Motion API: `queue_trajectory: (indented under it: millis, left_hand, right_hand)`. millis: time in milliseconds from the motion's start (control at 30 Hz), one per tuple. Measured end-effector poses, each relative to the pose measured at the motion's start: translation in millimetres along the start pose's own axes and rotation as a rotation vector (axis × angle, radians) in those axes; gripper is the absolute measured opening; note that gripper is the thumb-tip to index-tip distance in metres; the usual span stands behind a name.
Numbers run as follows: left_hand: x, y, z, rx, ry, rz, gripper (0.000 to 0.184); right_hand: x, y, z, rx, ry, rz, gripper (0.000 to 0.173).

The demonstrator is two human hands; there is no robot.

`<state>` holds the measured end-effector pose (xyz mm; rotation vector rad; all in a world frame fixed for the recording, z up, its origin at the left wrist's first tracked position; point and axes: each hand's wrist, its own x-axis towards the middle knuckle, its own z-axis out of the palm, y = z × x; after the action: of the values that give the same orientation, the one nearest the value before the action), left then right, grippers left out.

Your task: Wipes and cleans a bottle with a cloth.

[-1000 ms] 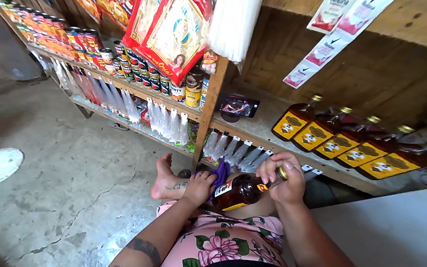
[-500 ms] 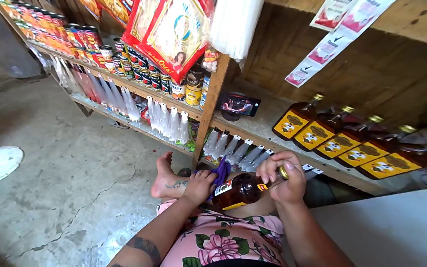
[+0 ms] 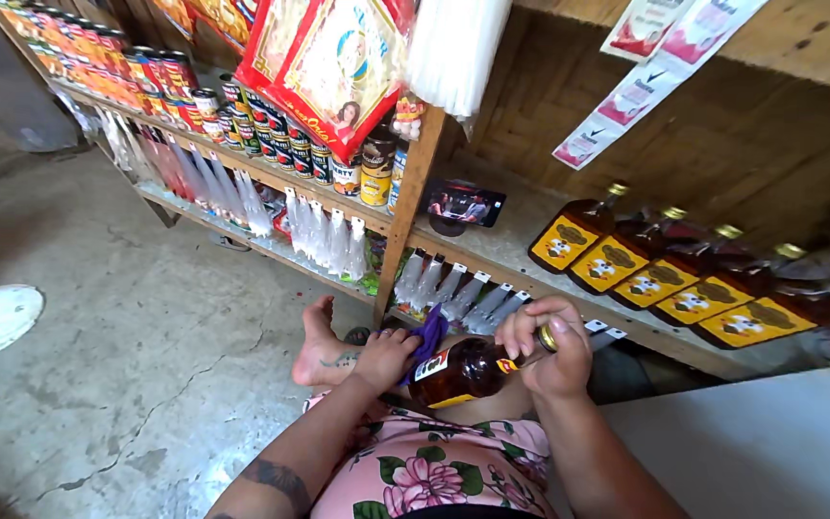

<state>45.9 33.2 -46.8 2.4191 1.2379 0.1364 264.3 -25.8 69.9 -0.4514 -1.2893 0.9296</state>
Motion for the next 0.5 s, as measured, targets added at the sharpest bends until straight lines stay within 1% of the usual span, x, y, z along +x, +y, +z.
queue_trajectory:
  millis: [67,100,133,167,233,267,300,333,367,433,500]
  left_hand:
    - [1.6,-5.3,-18.2,-0.01,0.01,-0.044,0.038]
    - [0.6,-8.2,-28.2,-0.072,0.049,-0.065,0.039]
    - [-1.7,-10.3,-36.9,-0.18,0.128,-0.066,0.04]
    - [-4.3,-10.3,-43.1,-0.314,0.242,-0.039,0.04]
    - [-8.5,1.7,-48.2,-0.602,0.493,0.12,0.034]
    - [-11.7,14.8,-51.1,-0.727,0.564,0.224,0.031]
    - [-16.6,30.4,-53.5,-0.815,0.59,0.323,0.03]
    - [-22.3,46.4,-53.9,-0.85,0.59,0.409,0.031]
    - [-28.1,61.4,-52.1,-0.826,0.574,0.47,0.034]
    - [-35.0,81.5,-41.0,-0.659,0.521,0.523,0.041]
    - [-32.9,82.2,-23.7,-0.524,0.52,0.531,0.043]
  right_hand:
    - [-0.2,0.1,-0.2,0.003,0.008,-0.009,0.023]
    - [-0.1,-0.3,-0.2,-0.003,0.015,-0.011,0.024]
    - [0.1,-0.5,-0.2,-0.01,0.022,-0.013,0.024]
    - [0.4,-0.2,-0.3,-0.014,0.028,-0.016,0.024]
    - [0.3,0.2,-1.0,-0.012,0.033,-0.017,0.024]
    - [0.6,0.2,-0.6,-0.012,0.038,-0.015,0.024]
    - [1.0,0.1,0.6,-0.017,0.05,-0.012,0.023]
    - [1.2,0.1,2.1,-0.036,0.071,-0.014,0.023]
    - [0.7,0.0,4.6,-0.081,0.121,-0.018,0.021]
    - [-2.6,-1.1,8.2,-0.209,0.258,-0.003,0.016]
    - [-2.5,-1.2,6.6,-0.254,0.284,-0.003,0.019]
